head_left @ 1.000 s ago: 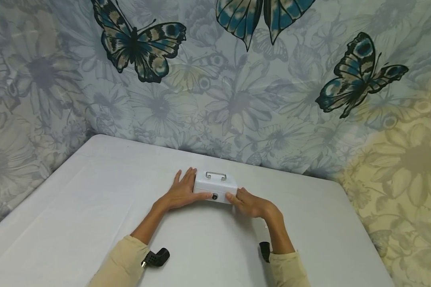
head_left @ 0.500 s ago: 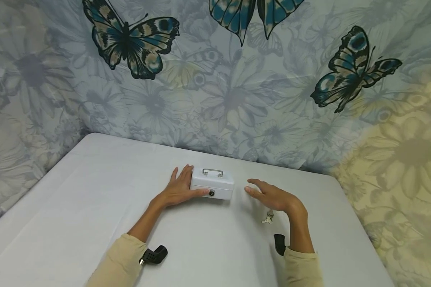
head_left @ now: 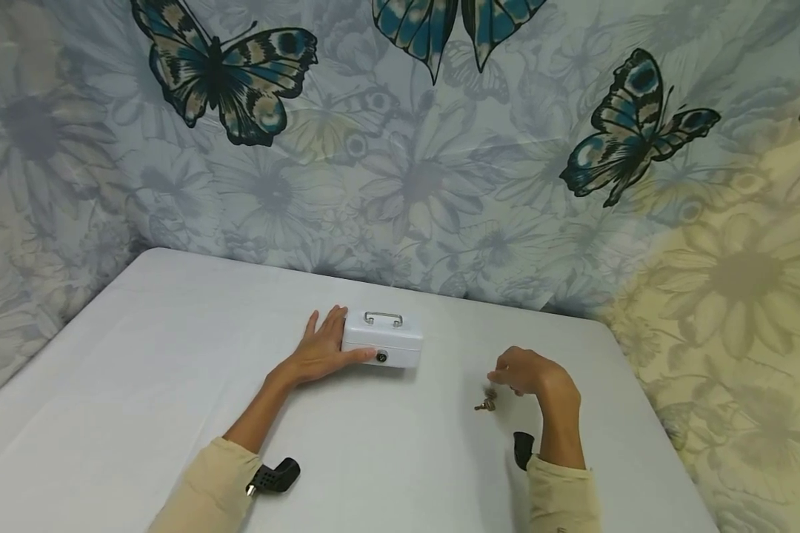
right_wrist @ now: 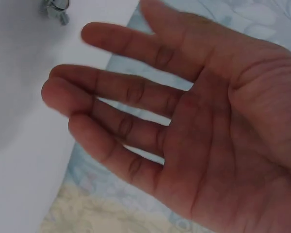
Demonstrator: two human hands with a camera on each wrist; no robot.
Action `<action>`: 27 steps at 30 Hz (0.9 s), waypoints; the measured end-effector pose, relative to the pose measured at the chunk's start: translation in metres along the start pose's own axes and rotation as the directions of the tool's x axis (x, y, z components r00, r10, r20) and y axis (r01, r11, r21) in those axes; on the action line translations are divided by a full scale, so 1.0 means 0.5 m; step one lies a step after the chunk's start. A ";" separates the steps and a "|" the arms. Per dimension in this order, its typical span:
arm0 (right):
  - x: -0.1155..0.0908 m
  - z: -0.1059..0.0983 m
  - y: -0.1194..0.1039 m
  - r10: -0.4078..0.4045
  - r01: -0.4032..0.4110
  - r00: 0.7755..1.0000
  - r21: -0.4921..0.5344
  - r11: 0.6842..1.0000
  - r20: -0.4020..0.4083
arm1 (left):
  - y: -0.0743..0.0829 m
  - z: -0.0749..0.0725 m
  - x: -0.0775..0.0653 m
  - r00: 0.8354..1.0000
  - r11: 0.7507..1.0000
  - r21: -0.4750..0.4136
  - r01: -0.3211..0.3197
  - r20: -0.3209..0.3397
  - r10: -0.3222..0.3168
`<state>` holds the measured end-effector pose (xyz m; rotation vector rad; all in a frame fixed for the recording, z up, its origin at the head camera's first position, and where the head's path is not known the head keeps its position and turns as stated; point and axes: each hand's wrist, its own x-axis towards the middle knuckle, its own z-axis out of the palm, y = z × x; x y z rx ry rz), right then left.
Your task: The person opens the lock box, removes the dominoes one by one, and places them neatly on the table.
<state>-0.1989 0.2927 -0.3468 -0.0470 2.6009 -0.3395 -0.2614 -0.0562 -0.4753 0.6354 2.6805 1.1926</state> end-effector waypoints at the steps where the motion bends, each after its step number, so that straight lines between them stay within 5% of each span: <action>1: 0.001 0.003 -0.002 0.013 -0.013 1.000 0.001 1.000 0.005 | 0.000 -0.001 -0.001 1.000 1.000 0.002 0.002 0.002 -0.002; 17: 0.023 0.047 -0.019 0.198 -0.199 0.979 -0.026 0.980 -0.051 | 0.002 -0.004 0.001 1.000 1.000 0.019 -0.001 0.023 0.000; 27: 0.047 0.051 -0.027 0.180 -0.187 0.982 -0.133 0.973 -0.064 | 0.002 -0.005 -0.004 1.000 1.000 0.019 0.007 0.022 -0.008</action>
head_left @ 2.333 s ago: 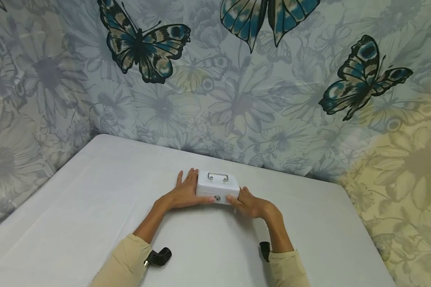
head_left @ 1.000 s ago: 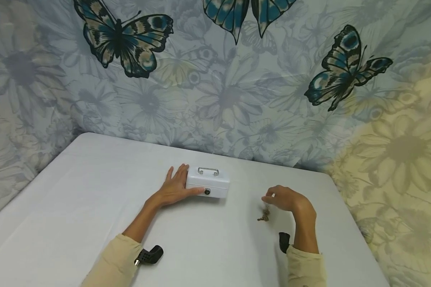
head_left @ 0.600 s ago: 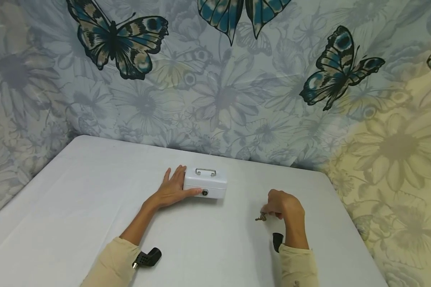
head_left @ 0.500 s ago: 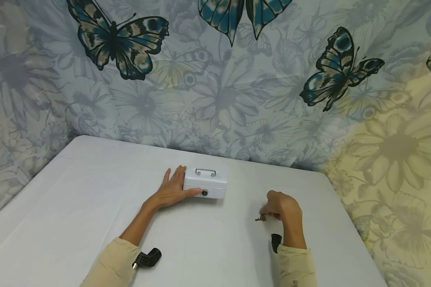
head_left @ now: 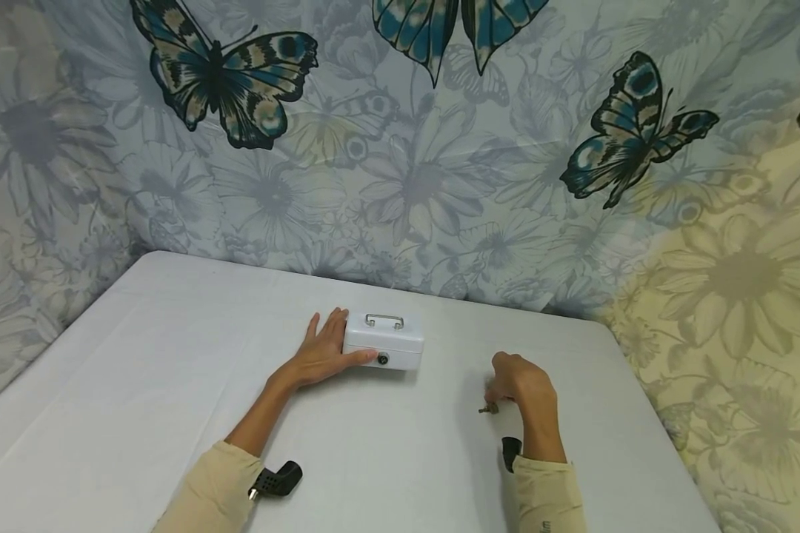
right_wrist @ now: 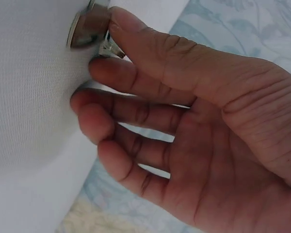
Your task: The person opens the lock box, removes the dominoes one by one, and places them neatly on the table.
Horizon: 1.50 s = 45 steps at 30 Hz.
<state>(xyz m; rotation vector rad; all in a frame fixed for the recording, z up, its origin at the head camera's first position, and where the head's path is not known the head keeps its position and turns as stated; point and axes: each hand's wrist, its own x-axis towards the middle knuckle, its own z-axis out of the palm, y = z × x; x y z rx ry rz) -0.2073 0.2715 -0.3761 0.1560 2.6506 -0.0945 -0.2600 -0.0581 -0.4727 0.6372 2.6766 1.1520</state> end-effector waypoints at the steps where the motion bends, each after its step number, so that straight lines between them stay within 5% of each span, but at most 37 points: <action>1: 0.002 0.000 -0.001 -0.011 0.011 1.000 -0.011 1.000 -0.003 | 0.000 -0.001 0.000 1.000 1.000 -0.001 0.000 0.000 0.000; 28: 0.003 -0.007 0.012 -0.171 0.174 0.985 0.093 0.980 -0.031 | -0.003 0.006 0.002 1.000 1.000 -0.015 -0.012 -0.017 0.012; 38: -0.010 -0.027 0.023 -0.329 0.339 0.941 0.203 0.919 -0.085 | -0.003 0.004 -0.001 1.000 1.000 -0.015 -0.008 -0.009 0.007; 45: -0.022 -0.036 0.016 -0.401 0.431 0.899 0.188 0.883 -0.177 | -0.002 0.003 -0.002 1.000 1.000 -0.005 -0.002 -0.001 0.002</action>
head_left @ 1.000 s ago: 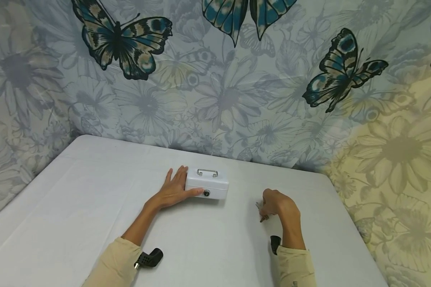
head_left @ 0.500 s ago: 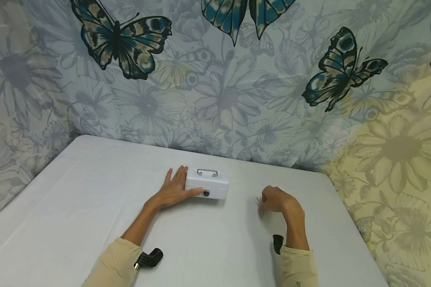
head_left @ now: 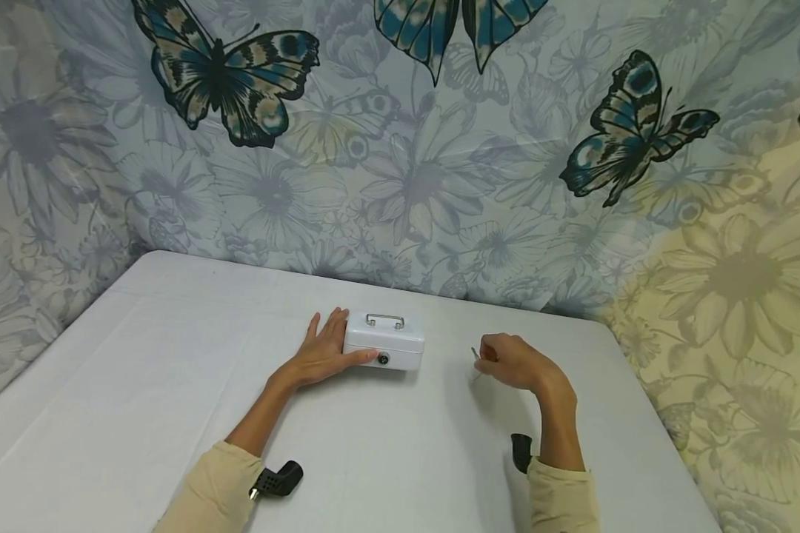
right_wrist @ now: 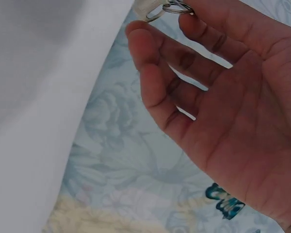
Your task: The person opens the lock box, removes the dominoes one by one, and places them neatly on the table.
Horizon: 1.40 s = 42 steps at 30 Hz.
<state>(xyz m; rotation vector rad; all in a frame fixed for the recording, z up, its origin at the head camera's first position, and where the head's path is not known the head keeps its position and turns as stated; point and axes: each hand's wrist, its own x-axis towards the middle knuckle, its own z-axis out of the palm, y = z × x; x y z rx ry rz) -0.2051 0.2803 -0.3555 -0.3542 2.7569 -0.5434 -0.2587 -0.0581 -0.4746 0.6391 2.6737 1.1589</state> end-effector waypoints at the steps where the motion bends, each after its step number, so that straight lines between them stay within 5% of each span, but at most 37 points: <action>1: -0.001 -0.001 -0.001 -0.009 0.009 1.000 0.002 1.000 -0.014 | 0.000 0.000 0.000 1.000 1.000 0.000 0.000 0.001 0.000; 24: -0.005 -0.013 -0.014 -0.126 0.135 0.984 0.063 0.989 -0.129 | 0.000 0.001 0.002 1.000 1.000 -0.024 0.010 -0.002 -0.010; 42: -0.001 -0.006 -0.080 -0.195 0.202 0.978 0.117 0.972 -0.069 | 0.004 -0.001 0.001 1.000 1.000 -0.013 0.020 -0.005 -0.020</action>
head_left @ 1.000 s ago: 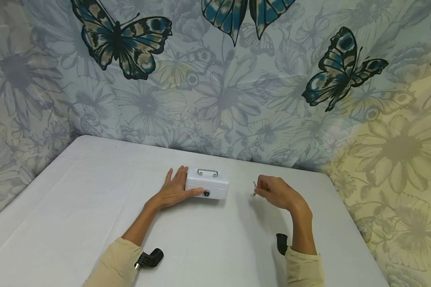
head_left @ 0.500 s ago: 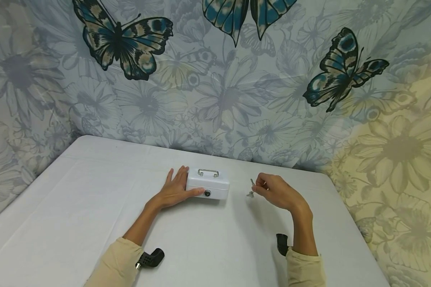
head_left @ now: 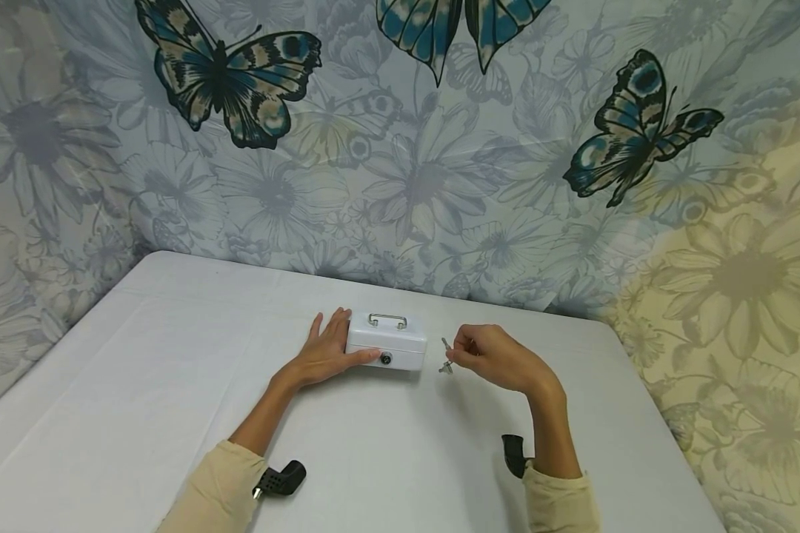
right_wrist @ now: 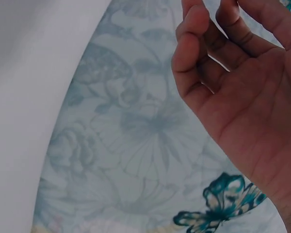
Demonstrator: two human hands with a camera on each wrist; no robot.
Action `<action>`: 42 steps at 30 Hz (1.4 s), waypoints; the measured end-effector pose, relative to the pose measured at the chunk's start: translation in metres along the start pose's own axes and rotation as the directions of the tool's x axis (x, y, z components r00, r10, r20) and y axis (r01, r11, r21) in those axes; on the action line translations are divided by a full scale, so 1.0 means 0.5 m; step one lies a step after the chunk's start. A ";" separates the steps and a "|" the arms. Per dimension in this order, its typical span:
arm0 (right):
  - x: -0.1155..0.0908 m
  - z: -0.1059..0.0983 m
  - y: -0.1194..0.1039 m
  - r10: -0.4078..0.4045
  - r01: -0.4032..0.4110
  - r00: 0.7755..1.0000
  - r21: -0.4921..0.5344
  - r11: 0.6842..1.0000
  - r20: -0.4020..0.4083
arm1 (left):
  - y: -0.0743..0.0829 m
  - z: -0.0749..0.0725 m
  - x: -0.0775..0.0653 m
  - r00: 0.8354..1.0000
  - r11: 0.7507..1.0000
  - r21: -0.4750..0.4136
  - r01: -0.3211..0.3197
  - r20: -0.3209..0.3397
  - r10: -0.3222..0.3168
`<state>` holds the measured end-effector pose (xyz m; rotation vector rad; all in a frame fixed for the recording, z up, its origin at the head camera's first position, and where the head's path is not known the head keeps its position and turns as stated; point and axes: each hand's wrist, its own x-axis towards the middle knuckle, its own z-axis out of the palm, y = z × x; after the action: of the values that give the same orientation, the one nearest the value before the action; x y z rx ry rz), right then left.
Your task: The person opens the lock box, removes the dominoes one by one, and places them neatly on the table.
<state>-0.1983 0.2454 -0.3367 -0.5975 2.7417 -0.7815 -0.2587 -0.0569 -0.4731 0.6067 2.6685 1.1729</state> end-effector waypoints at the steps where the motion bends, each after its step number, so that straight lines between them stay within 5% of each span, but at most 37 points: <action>1: 0.003 0.003 -0.006 -0.004 0.004 1.000 0.001 1.000 0.011 | 0.000 0.000 0.000 1.000 1.000 0.001 0.001 0.000 -0.001; 18: 0.058 0.096 -0.077 -0.114 0.114 0.986 0.011 0.993 0.125 | 0.000 0.003 0.002 1.000 1.000 0.011 0.005 0.003 -0.006; 31: 0.072 0.127 -0.107 0.014 -0.014 1.000 -0.017 1.000 -0.013 | 0.004 -0.003 -0.002 1.000 1.000 0.004 0.015 0.008 -0.015; 36: 0.072 0.132 -0.117 0.103 -0.102 0.990 0.013 0.995 -0.099 | 0.003 -0.003 -0.001 1.000 1.000 0.010 0.009 0.004 -0.009; 42: 0.072 0.141 -0.132 0.108 -0.108 0.981 0.007 0.994 -0.163 | 0.002 -0.001 0.000 1.000 1.000 0.012 0.006 -0.002 -0.006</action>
<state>-0.1865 0.1465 -0.3630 -0.3961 2.8945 -0.8367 -0.2585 -0.0567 -0.4718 0.5996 2.6786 1.1576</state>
